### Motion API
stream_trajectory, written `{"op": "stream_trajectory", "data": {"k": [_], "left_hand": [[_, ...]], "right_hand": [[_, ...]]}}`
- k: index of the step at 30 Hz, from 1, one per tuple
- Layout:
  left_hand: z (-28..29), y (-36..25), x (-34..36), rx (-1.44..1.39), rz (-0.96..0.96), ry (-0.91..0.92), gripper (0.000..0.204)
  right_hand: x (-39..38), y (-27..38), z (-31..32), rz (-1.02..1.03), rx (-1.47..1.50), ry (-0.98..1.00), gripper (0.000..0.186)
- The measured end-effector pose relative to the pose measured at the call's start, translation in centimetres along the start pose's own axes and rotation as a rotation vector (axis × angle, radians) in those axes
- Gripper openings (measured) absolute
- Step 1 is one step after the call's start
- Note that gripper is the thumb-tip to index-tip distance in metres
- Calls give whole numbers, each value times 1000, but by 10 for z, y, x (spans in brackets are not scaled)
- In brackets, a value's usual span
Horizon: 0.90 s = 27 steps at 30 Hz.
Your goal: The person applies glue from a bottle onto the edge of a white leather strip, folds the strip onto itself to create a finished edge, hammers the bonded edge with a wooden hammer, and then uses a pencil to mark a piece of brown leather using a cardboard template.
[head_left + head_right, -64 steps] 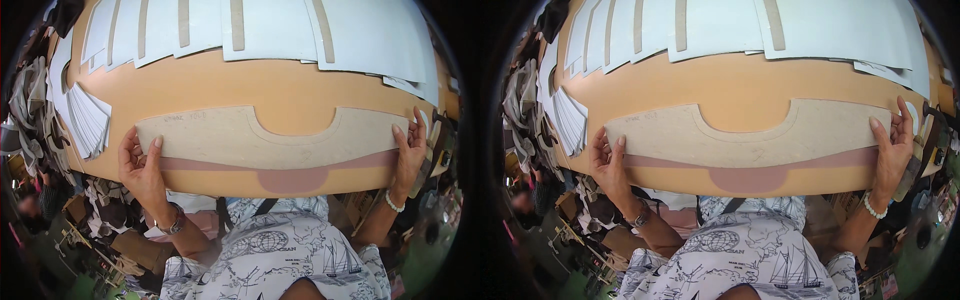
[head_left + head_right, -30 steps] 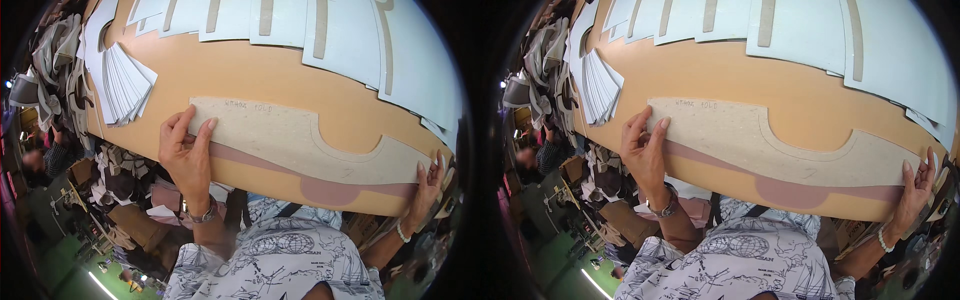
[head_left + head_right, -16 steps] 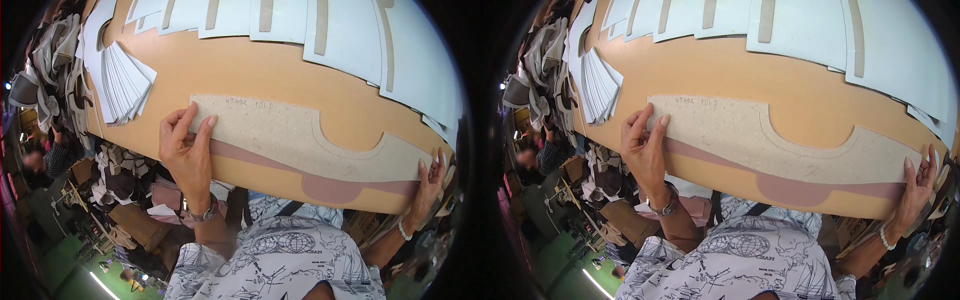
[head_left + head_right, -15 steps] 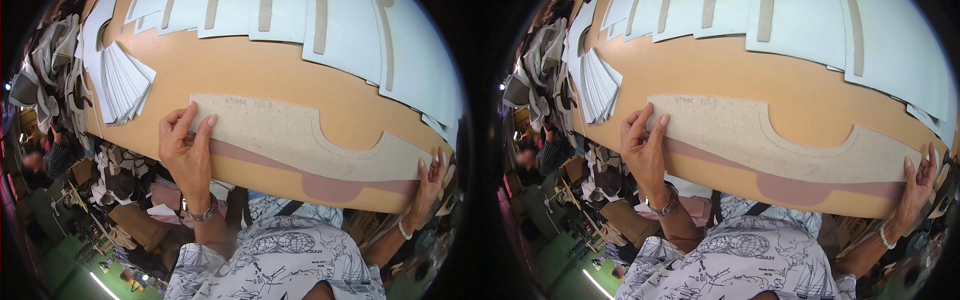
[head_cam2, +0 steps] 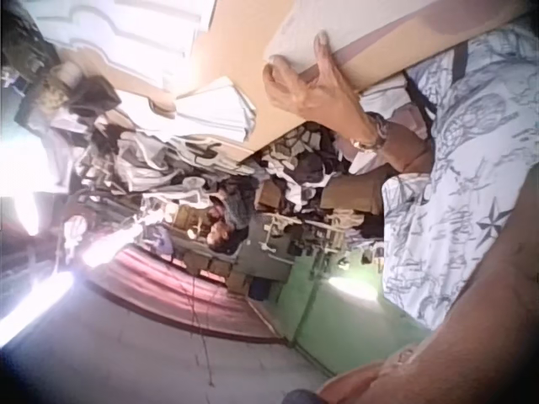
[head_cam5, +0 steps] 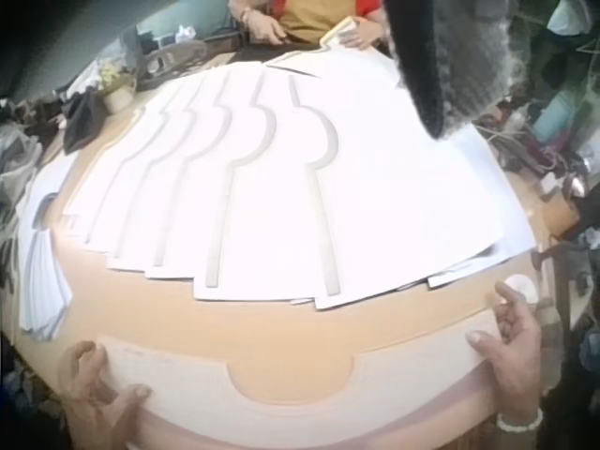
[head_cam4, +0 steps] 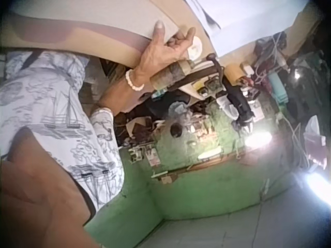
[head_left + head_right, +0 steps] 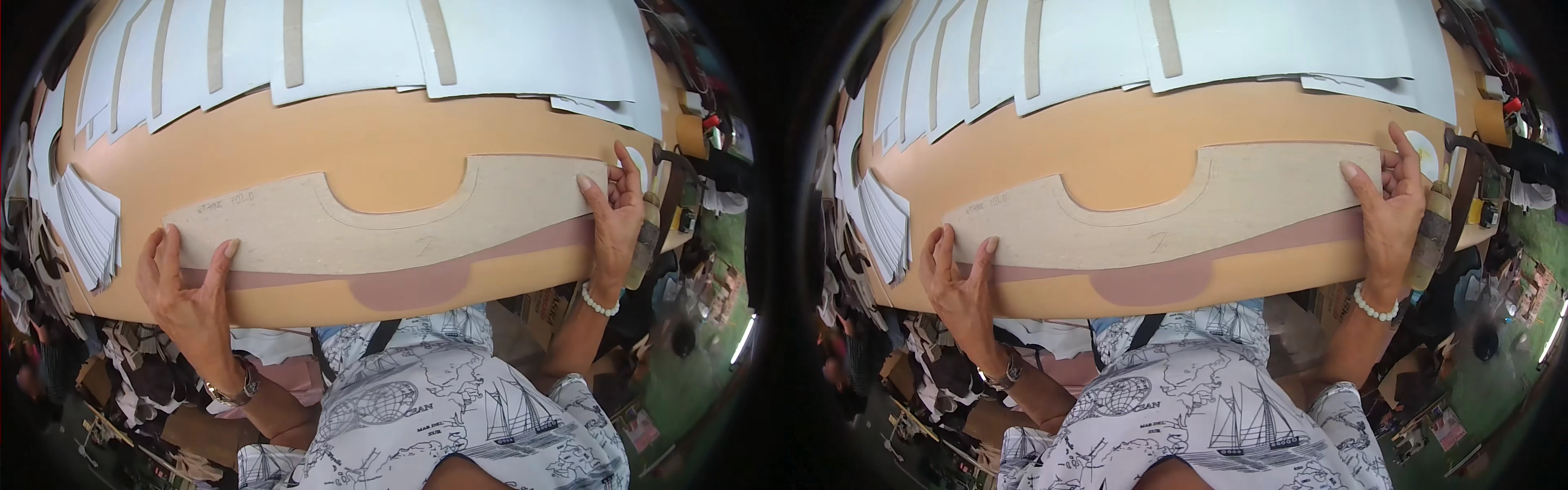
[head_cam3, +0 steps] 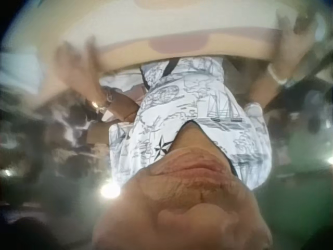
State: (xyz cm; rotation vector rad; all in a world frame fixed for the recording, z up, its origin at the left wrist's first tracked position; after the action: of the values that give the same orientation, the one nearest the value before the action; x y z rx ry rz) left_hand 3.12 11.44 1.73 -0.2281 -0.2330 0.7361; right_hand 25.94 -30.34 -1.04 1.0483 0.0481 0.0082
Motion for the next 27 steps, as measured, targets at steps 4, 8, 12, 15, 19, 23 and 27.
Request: {"op": "stream_trajectory", "data": {"k": [4, 8, 12, 15, 19, 23, 27], "left_hand": [[-1, -6, 1, 62, -41, 17, 59], [-1, -10, 0, 112, -73, -7, 62], [-1, -9, 0, 104, -64, -13, 63], [-2, -11, 0, 77, -58, -18, 63], [-3, -6, -1, 64, -35, -12, 62], [-5, -5, 0, 112, -36, 5, 61], [-5, -3, -1, 32, -1, 22, 59]], "right_hand": [[-1, 3, -5, 8, 57, -8, 62], [0, 2, -4, 18, 37, -10, 63], [1, 0, -2, 0, 38, -16, 63], [0, -2, -3, -25, 91, -23, 63], [-3, 0, -3, -19, 50, -55, 64], [-21, 22, 4, 110, -332, -267, 59], [-31, 29, 7, 209, -410, -332, 50]]}}
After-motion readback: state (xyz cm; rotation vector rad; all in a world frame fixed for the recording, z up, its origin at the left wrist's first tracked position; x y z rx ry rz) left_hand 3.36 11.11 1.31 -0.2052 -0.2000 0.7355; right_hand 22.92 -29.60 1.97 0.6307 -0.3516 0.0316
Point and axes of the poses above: each hand's wrist, its own x-axis towards the middle knuckle, its own z-axis out of the back of the hand, y = z × x, the point moved 10 cm from there along x, towards the middle knuckle
